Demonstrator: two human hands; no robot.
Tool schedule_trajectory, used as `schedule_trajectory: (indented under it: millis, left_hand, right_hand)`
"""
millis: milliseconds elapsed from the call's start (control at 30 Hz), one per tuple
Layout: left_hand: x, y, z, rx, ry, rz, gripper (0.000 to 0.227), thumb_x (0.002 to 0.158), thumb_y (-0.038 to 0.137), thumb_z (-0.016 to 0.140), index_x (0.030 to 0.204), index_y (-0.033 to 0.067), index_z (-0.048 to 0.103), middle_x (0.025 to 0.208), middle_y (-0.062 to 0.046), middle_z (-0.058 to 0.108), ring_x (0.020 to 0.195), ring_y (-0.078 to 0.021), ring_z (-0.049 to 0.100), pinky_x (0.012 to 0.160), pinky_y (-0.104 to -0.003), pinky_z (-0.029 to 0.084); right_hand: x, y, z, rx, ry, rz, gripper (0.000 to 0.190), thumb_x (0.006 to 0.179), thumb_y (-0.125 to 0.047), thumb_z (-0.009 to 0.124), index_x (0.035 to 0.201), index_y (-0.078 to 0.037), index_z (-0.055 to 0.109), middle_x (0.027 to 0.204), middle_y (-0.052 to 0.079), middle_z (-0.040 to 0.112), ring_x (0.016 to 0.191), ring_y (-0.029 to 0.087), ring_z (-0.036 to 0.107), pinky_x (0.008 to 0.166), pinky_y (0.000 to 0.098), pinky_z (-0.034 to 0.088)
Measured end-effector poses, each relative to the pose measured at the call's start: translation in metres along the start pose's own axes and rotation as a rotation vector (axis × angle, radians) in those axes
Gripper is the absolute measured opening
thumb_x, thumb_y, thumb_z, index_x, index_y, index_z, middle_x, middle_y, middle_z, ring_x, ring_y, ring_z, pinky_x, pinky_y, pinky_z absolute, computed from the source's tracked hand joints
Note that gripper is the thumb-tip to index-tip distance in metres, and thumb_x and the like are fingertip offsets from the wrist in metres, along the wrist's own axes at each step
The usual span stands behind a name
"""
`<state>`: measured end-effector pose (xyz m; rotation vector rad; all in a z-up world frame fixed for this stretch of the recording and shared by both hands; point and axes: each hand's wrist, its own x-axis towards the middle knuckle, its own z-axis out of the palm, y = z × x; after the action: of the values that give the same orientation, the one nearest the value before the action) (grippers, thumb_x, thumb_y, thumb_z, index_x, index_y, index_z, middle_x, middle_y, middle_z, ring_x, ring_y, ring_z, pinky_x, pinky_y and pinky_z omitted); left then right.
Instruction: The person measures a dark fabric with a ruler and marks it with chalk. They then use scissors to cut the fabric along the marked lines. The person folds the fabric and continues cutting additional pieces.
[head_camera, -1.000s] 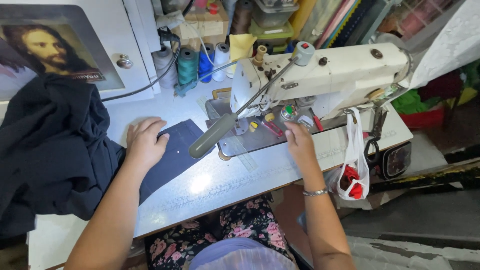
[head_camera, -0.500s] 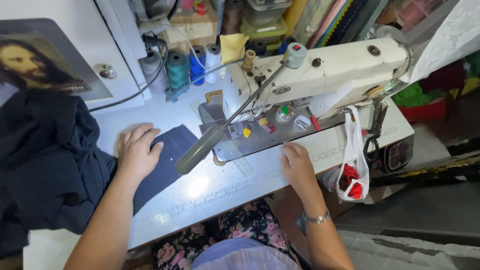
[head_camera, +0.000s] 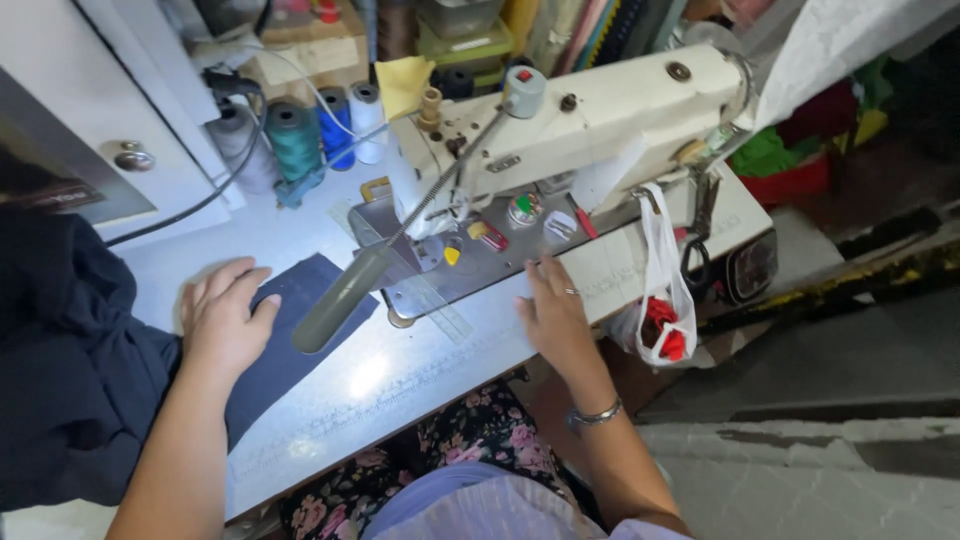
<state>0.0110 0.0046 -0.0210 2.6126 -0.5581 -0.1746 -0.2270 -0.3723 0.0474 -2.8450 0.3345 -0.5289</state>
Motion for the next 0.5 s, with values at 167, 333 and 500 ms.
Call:
schedule_trajectory:
  millis: [167,333,500]
  left_hand:
    - [-0.001,0.004,-0.004,-0.015,0.001,0.005,0.049,0.102,0.042,0.056,0.146,0.0220,0.059,0.157,-0.002,0.046,0.148,-0.0311,0.034,0.124,-0.060,0.013]
    - [-0.005,0.008,-0.007,-0.039,0.024,-0.008,0.048,0.102,0.042,0.056,0.145,0.0220,0.060,0.157,-0.002,0.047,0.148,-0.0311,0.034,0.124,-0.059,0.014]
    - [-0.007,0.013,-0.010,-0.044,0.118,0.055,0.044,0.094,0.036,0.057,0.135,0.0222,0.067,0.149,0.001,0.054,0.139,-0.0311,0.041,0.121,-0.052,0.020]
  right_hand:
    - [-0.018,0.037,-0.034,0.060,-0.134,0.372,0.055,0.100,-0.024,0.057,0.148,0.002,0.048,0.155,0.031,0.038,0.148,0.043,0.032,0.121,0.0512,0.027]
    - [-0.009,0.114,-0.048,0.176,0.020,0.330,0.034,0.101,-0.019,0.059,0.132,-0.005,0.067,0.129,0.021,0.065,0.126,0.039,0.059,0.107,0.0468,0.045]
    - [0.022,0.144,-0.127,0.308,0.292,0.923,0.019,0.106,-0.015,0.055,0.117,-0.011,0.070,0.091,0.003,0.068,0.072,0.011,0.057,0.063,0.0254,0.049]
